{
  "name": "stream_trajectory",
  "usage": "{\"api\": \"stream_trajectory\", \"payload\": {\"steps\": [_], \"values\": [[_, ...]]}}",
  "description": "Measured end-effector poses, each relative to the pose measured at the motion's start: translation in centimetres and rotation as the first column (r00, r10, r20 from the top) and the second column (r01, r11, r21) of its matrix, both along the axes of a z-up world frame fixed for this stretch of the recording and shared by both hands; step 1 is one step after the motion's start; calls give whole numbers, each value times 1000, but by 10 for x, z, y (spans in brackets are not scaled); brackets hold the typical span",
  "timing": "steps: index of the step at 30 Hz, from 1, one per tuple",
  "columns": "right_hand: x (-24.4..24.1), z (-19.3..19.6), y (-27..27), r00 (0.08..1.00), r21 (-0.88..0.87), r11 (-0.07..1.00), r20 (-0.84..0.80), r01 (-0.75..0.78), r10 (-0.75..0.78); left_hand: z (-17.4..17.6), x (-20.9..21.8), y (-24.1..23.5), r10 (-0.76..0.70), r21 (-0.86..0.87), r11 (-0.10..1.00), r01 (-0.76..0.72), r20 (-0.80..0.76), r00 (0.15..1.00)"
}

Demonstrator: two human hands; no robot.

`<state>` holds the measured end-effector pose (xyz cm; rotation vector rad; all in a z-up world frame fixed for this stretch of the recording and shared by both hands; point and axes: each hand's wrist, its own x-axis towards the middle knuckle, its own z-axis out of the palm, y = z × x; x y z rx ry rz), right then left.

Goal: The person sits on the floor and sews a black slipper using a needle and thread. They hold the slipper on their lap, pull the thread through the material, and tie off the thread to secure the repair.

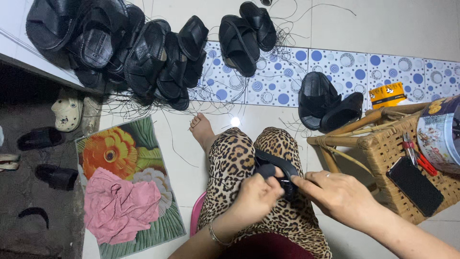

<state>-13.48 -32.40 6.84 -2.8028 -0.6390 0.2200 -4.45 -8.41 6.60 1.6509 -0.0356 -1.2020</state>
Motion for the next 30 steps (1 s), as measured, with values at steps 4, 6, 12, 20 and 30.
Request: {"api": "stream_trajectory", "payload": {"steps": [4, 6, 12, 20, 30], "values": [[-3, 26, -7, 970, -262, 963, -242, -66, 0, -14, -9, -1, 0, -251, 964, 91, 340, 940], [6, 51, -19, 935, -347, 934, -352, -87, -44, -7, 2, -2, -6, -240, 966, 94, 345, 939], [-2, 45, -50, 763, -255, 915, -507, 312, -401, -12, 14, 8, 42, -122, 992, 28, 537, 842], [4, -2, 7, 774, 696, 344, -600, 630, -205, 2, 7, 5, 134, -136, 984, -113, 152, 979], [7, 3, 42, 905, 584, 711, -386, 392, -182, 7, -11, 23, 353, -501, 796, -340, -74, 933]]}}
